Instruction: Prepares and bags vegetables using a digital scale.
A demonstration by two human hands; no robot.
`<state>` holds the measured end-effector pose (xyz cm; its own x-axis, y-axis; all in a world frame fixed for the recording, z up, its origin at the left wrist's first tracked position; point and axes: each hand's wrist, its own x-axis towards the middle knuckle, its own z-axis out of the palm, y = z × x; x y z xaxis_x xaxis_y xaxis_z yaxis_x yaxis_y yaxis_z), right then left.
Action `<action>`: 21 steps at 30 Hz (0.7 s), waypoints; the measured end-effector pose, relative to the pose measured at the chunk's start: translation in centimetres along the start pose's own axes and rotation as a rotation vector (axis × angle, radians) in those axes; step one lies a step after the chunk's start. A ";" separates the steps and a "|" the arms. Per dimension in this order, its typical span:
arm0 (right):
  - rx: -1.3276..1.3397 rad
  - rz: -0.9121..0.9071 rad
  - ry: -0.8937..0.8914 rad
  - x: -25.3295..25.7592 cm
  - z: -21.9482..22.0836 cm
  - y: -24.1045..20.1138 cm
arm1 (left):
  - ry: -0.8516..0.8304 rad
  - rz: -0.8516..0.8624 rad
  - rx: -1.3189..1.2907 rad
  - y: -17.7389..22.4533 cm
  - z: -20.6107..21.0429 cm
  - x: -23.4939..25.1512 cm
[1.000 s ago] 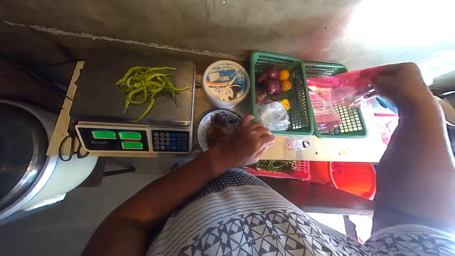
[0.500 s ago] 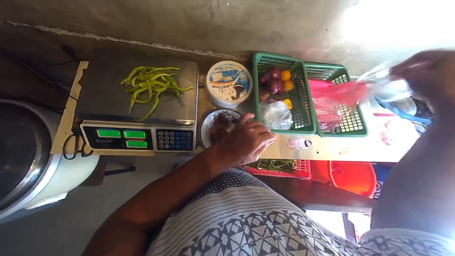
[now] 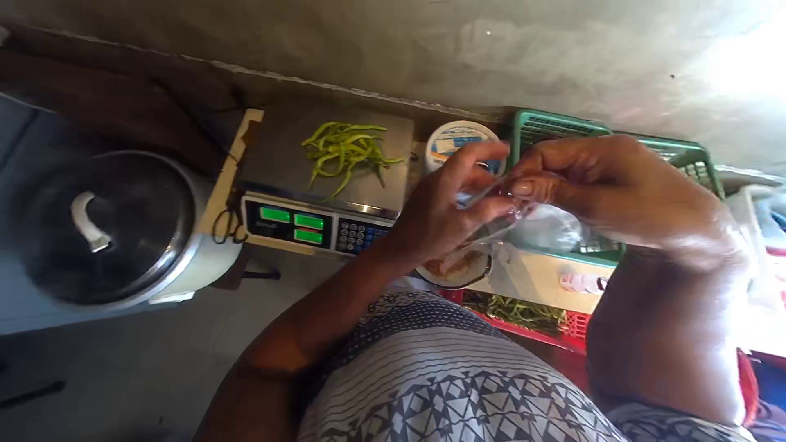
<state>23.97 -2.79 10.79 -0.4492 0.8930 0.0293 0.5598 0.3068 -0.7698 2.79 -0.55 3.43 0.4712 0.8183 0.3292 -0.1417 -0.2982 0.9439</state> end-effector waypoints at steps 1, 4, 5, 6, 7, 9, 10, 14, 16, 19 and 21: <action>0.038 -0.007 0.000 0.5 0.5 0.1 | 0.039 -0.009 -0.028 -0.1 -1.0 -0.4; 0.214 0.016 0.029 2.4 2.5 0.5 | 0.150 -0.071 -0.083 -0.4 -4.2 -2.0; 0.282 0.025 0.029 3.0 3.4 0.8 | 0.197 -0.086 -0.055 -0.5 -5.1 -2.7; 0.367 0.036 0.028 3.7 4.3 1.3 | 0.251 -0.093 -0.008 -0.7 -5.9 -3.3; 0.443 0.055 0.035 4.3 5.4 1.7 | 0.307 -0.085 0.060 -1.0 -6.5 -3.9; 0.588 0.110 0.071 5.3 7.5 2.4 | 0.402 -0.035 0.233 -1.7 -7.7 -5.1; 0.671 0.138 0.093 5.8 8.5 2.7 | 0.430 -0.016 0.295 -2.0 -8.3 -5.6; 0.787 0.202 0.027 7.6 11.1 3.0 | 0.484 -0.035 0.395 -2.8 -10.0 -7.3; 0.725 0.168 -0.057 8.1 11.7 2.7 | 0.491 -0.039 0.420 -3.1 -10.3 -7.8; 0.496 0.083 -0.078 8.9 12.8 1.6 | 0.501 -0.042 0.459 -3.4 -10.6 -8.5; 0.386 0.024 -0.025 9.4 13.8 1.2 | 0.494 -0.051 0.462 -3.4 -10.9 -9.0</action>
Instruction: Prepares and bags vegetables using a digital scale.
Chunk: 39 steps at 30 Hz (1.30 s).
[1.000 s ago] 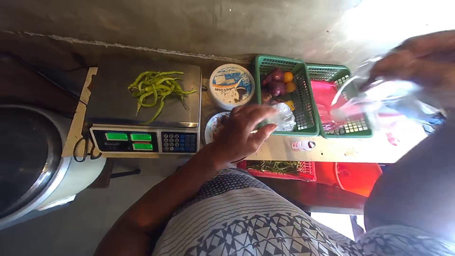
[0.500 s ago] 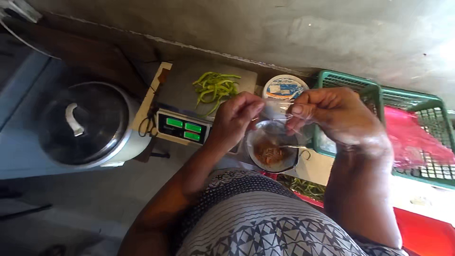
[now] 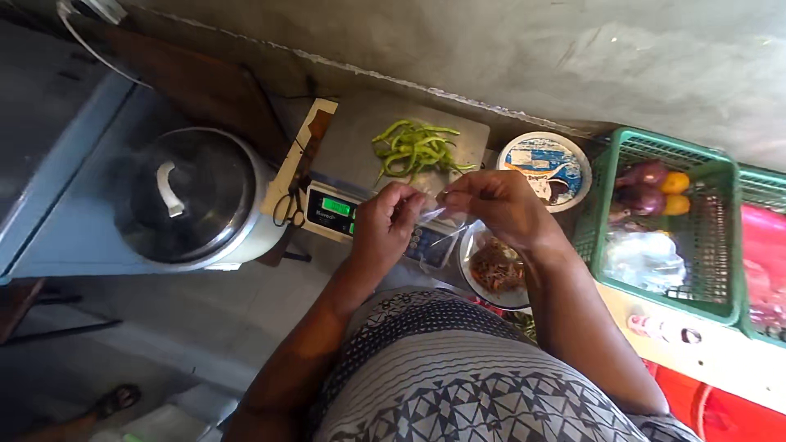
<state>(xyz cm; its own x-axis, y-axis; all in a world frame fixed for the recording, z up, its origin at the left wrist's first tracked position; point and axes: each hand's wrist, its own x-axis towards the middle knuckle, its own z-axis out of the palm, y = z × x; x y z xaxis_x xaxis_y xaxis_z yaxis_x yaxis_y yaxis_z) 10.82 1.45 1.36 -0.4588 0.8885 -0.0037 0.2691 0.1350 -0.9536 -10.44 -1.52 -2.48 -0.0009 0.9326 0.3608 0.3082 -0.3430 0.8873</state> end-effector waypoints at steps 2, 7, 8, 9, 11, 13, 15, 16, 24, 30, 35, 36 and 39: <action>-0.007 -0.019 0.020 0.6 0.6 -0.1 | -0.107 -0.083 -0.036 0.1 -1.1 -0.2; -0.020 -0.010 0.144 1.9 0.0 0.5 | -0.491 -0.319 -0.025 -1.6 -5.1 -1.6; -0.005 0.009 0.197 2.3 -0.3 0.8 | -0.498 -0.358 -0.034 -2.6 -6.0 -2.2; 0.019 0.024 0.245 2.8 -0.7 1.2 | -0.477 -0.417 -0.056 -3.3 -7.0 -2.7; 0.023 0.066 0.325 3.2 -1.2 1.7 | -0.345 -0.554 -0.148 -4.2 -8.8 -3.9; -0.011 0.093 0.362 3.2 -1.1 1.9 | -0.171 -0.617 -0.307 -5.2 -9.9 -5.0; -0.017 0.096 0.368 3.5 -0.7 2.3 | -0.033 -0.630 -0.448 -5.9 -10.3 -5.6; -0.011 0.092 0.362 3.8 -0.5 2.4 | 0.009 -0.636 -0.488 -5.9 -10.2 -5.8; -0.022 0.080 0.324 4.8 0.7 2.2 | 0.193 -0.601 -0.563 -5.6 -8.8 -6.1; -0.001 0.087 0.383 4.5 0.4 2.2 | 0.236 -0.548 -0.593 -5.4 -8.4 -6.7; 0.023 0.093 0.379 4.0 0.2 2.5 | 0.269 -0.558 -0.597 -5.1 -7.6 -7.0; 0.022 0.103 0.371 3.8 0.3 2.4 | 0.269 -0.561 -0.594 -4.9 -7.5 -7.1; 0.009 0.102 0.361 3.6 0.3 2.7 | 0.265 -0.554 -0.588 -4.8 -7.2 -7.3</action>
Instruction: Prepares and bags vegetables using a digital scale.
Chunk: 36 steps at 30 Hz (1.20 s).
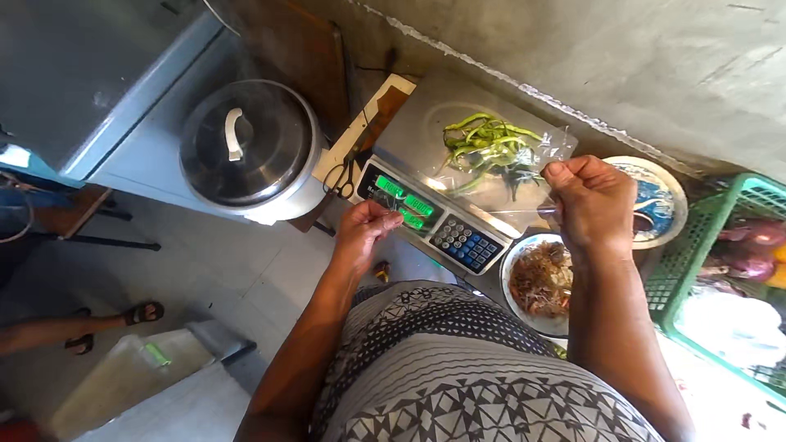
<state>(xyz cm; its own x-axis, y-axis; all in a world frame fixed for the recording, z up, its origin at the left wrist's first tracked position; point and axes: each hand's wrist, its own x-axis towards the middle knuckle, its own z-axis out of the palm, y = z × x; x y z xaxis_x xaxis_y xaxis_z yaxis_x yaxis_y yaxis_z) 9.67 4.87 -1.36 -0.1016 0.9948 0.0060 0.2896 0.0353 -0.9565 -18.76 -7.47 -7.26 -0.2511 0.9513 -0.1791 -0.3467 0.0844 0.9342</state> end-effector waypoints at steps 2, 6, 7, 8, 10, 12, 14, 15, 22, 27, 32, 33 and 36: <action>-0.118 -0.076 0.021 -0.1 -0.2 0.5 | -0.013 0.020 0.019 0.2 0.0 -0.4; -0.444 -0.364 0.093 -1.6 0.5 -1.0 | -0.019 0.112 0.030 1.7 -0.4 -1.3; -0.418 -0.447 0.069 -2.4 1.2 -2.0 | -0.029 0.149 0.034 2.2 -0.3 -1.6; -0.341 -0.483 -0.022 -3.4 2.3 -2.9 | -0.046 0.176 0.033 2.7 0.1 -1.9; -0.089 -0.377 -0.379 -5.1 4.9 -4.0 | -0.088 0.178 0.024 3.5 1.7 -2.6; 0.127 -0.148 -0.674 -5.9 7.6 -3.8 | -0.117 0.103 -0.027 3.3 3.6 -3.2; 0.223 -0.110 -0.703 -6.2 9.0 -3.0 | -0.145 0.036 -0.170 2.6 4.5 -3.3; 0.273 -0.134 -0.698 -6.1 9.2 -2.7 | -0.155 -0.002 -0.242 2.3 4.5 -3.3; -0.038 -0.253 -0.403 -4.6 8.4 -0.4 | 0.013 0.243 0.158 2.2 2.6 -3.7; -0.440 -0.314 -0.264 -3.4 7.7 0.0 | -0.073 0.588 0.690 2.0 2.8 -3.8; -0.468 -0.272 -0.427 -2.7 7.0 -0.2 | -0.146 0.617 1.199 2.3 2.4 -2.5; -0.454 -0.242 -0.512 -2.7 6.9 -0.5 | -0.122 0.608 1.242 2.5 2.1 -2.2; -0.340 -0.219 -0.613 -1.9 5.8 -1.3 | -0.035 0.600 1.265 3.9 0.5 -1.4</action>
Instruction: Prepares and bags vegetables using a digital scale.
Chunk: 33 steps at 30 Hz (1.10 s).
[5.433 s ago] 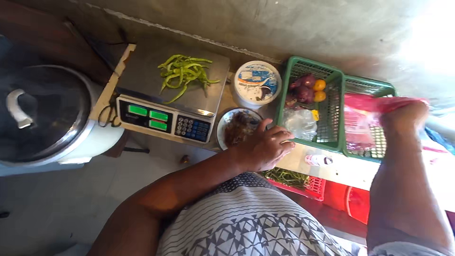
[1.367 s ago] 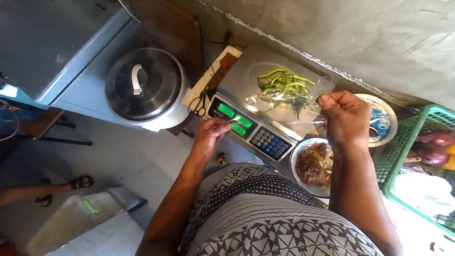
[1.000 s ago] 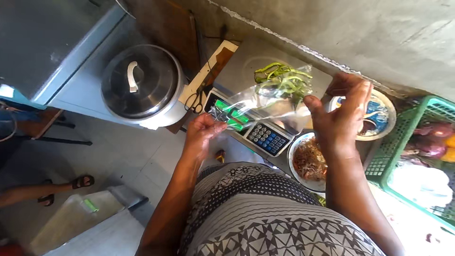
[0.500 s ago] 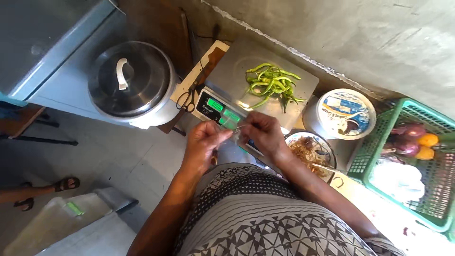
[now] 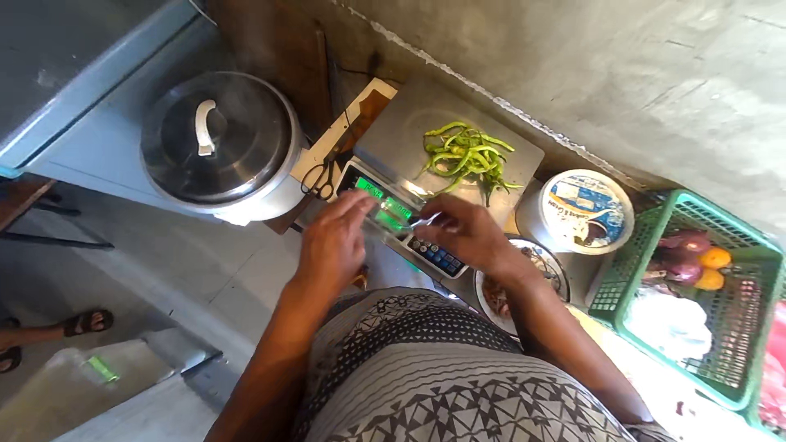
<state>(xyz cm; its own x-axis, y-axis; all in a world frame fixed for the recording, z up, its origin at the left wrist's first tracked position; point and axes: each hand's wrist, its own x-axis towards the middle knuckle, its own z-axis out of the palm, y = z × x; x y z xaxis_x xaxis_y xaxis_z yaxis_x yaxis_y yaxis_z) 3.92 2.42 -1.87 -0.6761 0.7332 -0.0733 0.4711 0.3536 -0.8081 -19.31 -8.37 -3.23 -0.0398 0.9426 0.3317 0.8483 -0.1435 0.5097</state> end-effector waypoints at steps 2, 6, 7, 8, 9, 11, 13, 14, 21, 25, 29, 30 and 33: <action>-0.051 -0.035 0.137 0.2 -2.2 0.9 | 0.097 -0.084 -0.023 -1.2 -1.8 0.1; -0.334 -0.045 0.445 2.7 -4.5 3.2 | 0.300 -0.237 -0.005 -3.4 -4.4 -0.2; -0.397 -0.099 0.444 3.7 -4.5 3.7 | 0.314 -0.264 -0.005 -3.6 -4.7 -0.4; -0.464 -0.168 0.412 4.6 -4.2 4.1 | 0.324 -0.279 -0.009 -3.7 -4.7 -0.5; -0.555 -0.207 0.359 5.4 -3.8 4.4 | 0.328 -0.284 -0.014 -3.7 -4.5 -0.5; -0.756 -0.188 0.232 6.6 -2.9 5.0 | 0.330 -0.268 -0.017 -3.6 -4.1 -0.5; -0.885 -0.085 0.163 7.3 -2.4 5.3 | 0.326 -0.246 -0.016 -3.3 -3.8 -0.3; -0.903 -0.059 0.157 7.3 -2.5 5.4 | 0.324 -0.238 -0.011 -3.2 -3.8 -0.3; -0.418 -0.025 0.268 4.6 -7.4 4.9 | 0.342 -0.275 -0.033 -4.5 -3.7 -0.8; -0.106 -0.017 0.405 3.9 -10.3 4.8 | 0.319 -0.289 -0.047 -4.4 -4.1 -0.9; -0.020 0.112 0.442 5.8 -10.5 5.8 | 0.310 -0.245 -0.045 -3.9 -4.1 -0.5; -0.081 0.157 0.401 6.4 -10.1 5.8 | 0.319 -0.229 -0.051 -3.9 -4.0 -0.1; -0.313 0.267 0.262 7.7 -8.1 5.5 | 0.309 -0.189 -0.051 -3.5 -3.5 0.5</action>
<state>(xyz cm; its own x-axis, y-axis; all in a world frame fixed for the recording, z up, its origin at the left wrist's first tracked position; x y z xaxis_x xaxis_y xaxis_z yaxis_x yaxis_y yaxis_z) 5.91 14.74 -2.15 -0.3614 0.9296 -0.0719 0.7839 0.2612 -0.5633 -24.18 -8.44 -2.05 -0.3579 0.8195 0.4476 0.7834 0.0026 0.6215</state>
